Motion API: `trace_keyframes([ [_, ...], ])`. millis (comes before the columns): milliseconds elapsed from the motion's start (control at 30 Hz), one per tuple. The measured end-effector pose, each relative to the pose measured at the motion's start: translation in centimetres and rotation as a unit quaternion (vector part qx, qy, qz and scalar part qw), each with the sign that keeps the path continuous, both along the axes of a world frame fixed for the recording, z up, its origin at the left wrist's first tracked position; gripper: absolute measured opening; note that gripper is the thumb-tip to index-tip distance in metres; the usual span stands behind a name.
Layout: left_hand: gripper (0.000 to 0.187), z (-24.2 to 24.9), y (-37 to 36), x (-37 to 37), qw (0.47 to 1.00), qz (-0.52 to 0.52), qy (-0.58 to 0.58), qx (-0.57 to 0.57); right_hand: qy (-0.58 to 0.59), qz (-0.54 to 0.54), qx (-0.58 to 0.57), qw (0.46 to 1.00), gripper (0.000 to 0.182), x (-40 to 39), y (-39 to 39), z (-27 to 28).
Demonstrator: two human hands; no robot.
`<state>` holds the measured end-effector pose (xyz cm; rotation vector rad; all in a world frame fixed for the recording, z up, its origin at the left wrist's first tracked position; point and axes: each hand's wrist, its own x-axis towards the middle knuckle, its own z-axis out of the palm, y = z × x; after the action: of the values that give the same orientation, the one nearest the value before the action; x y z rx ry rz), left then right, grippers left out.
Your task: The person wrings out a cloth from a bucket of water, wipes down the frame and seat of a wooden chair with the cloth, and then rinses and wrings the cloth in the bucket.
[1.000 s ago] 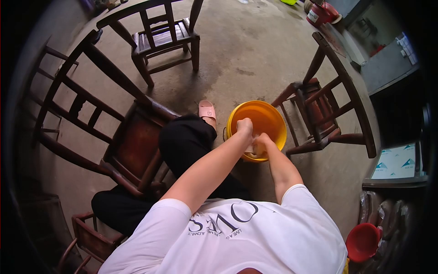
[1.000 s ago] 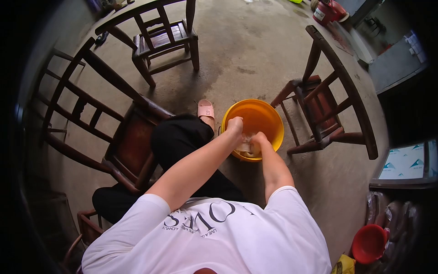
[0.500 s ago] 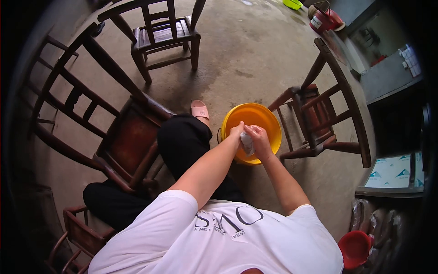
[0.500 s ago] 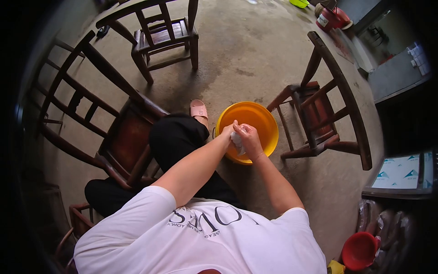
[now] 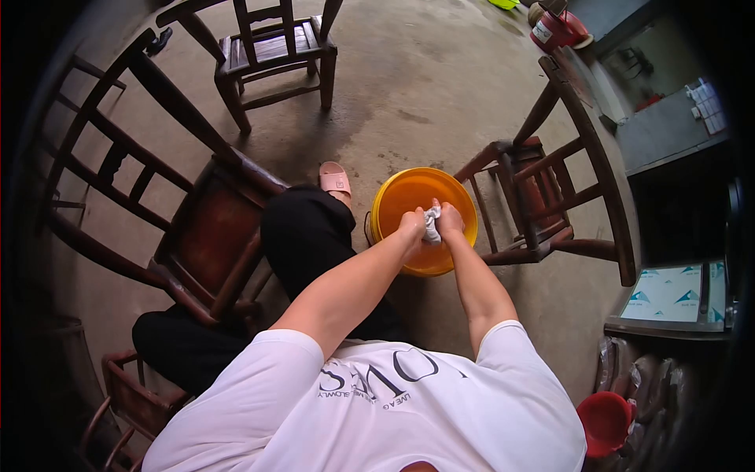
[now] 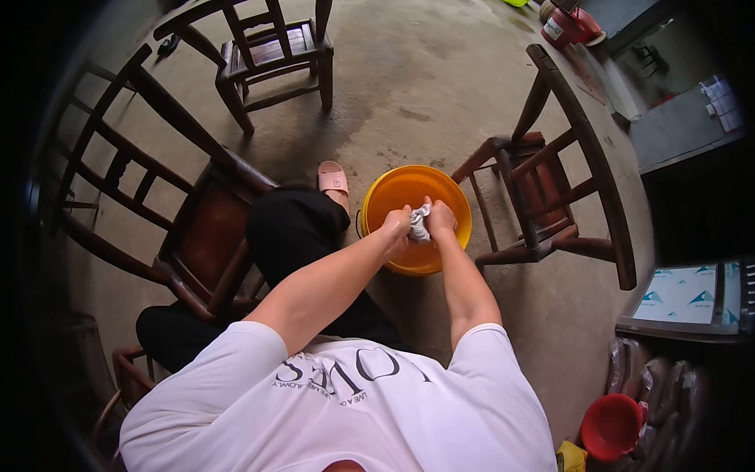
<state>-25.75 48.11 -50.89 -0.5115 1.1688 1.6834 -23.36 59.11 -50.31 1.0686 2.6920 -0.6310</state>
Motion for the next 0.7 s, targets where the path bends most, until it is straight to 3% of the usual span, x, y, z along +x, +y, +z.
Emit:
trace_keyframes([
  [33, 0.034, 1.9, -0.7, -0.4, 1.0, 0.001, 0.001, 0.001, 0.001, 0.001, 0.001, 1.0, 0.043, 0.2, 0.6, -1.6],
  [100, 0.04, 5.2, -2.2, -0.7, 0.985, -0.011, -0.008, -0.171, 0.027, -0.107, -0.031, 0.993, 0.041, 1.2, 1.5, -5.8],
  [133, 0.052, 5.1, -2.2, -1.0, 0.974, -0.01, -0.028, -0.223, -0.039, -0.091, -0.04, 0.994, 0.041, 1.6, 0.2, -4.6],
  [167, 0.052, 4.2, -2.3, -1.2, 0.974, -0.01, -0.03, -0.225, -0.081, -0.051, -0.048, 0.994, 0.046, 2.5, -1.6, -3.5],
  [233, 0.057, 1.3, -2.7, -1.4, 0.992, -0.005, -0.016, -0.123, -0.184, 0.159, -0.002, 0.97, 0.05, 3.3, -1.7, -5.9],
  [267, 0.055, 0.2, -2.9, -1.5, 0.994, 0.022, -0.03, -0.102, -0.127, 0.2, -0.009, 0.971, 0.051, 3.9, -1.4, -6.6],
  [300, 0.055, -1.2, -3.1, -1.5, 0.994, 0.02, -0.034, -0.104, -0.131, 0.199, -0.012, 0.971, 0.051, 4.1, -1.0, -6.7],
  [367, 0.05, -3.0, -3.1, -2.5, 0.995, 0.007, -0.039, -0.093, -0.185, 0.09, -0.033, 0.978, 0.043, 2.7, -0.2, -6.2],
  [400, 0.047, 3.0, -3.8, -1.5, 0.994, 0.036, -0.026, -0.103, -0.183, 0.091, -0.031, 0.978, 0.043, 2.5, -0.4, -5.6],
  [433, 0.047, 4.0, -4.2, -1.6, 0.994, 0.037, -0.025, -0.1, -0.093, -0.026, -0.194, 0.976, 0.038, 2.5, -0.8, -4.3],
  [467, 0.047, 4.7, -4.5, -1.9, 0.994, 0.013, -0.049, -0.097, 0.001, -0.141, -0.347, 0.927, 0.032, 2.6, -1.1, -3.0],
  [500, 0.047, 4.9, -4.7, -2.1, 0.993, -0.012, -0.073, -0.093, 0.097, -0.25, -0.482, 0.834, 0.028, 2.8, -1.1, -2.2],
  [533, 0.047, 4.5, -4.9, -2.3, 0.994, -0.014, -0.073, -0.086, 0.132, -0.238, -0.574, 0.772, 0.019, 2.7, -0.5, -1.7],
  [600, 0.049, 3.2, -5.3, -2.6, 0.993, -0.081, -0.06, -0.064, 0.196, -0.146, -0.609, 0.754, 0.018, 2.6, -0.9, 0.8],
  [700, 0.05, 5.5, -5.7, -2.4, 0.995, -0.062, -0.074, -0.005, 0.243, -0.084, -0.601, 0.757, 0.017, 2.8, -4.2, 9.2],
])
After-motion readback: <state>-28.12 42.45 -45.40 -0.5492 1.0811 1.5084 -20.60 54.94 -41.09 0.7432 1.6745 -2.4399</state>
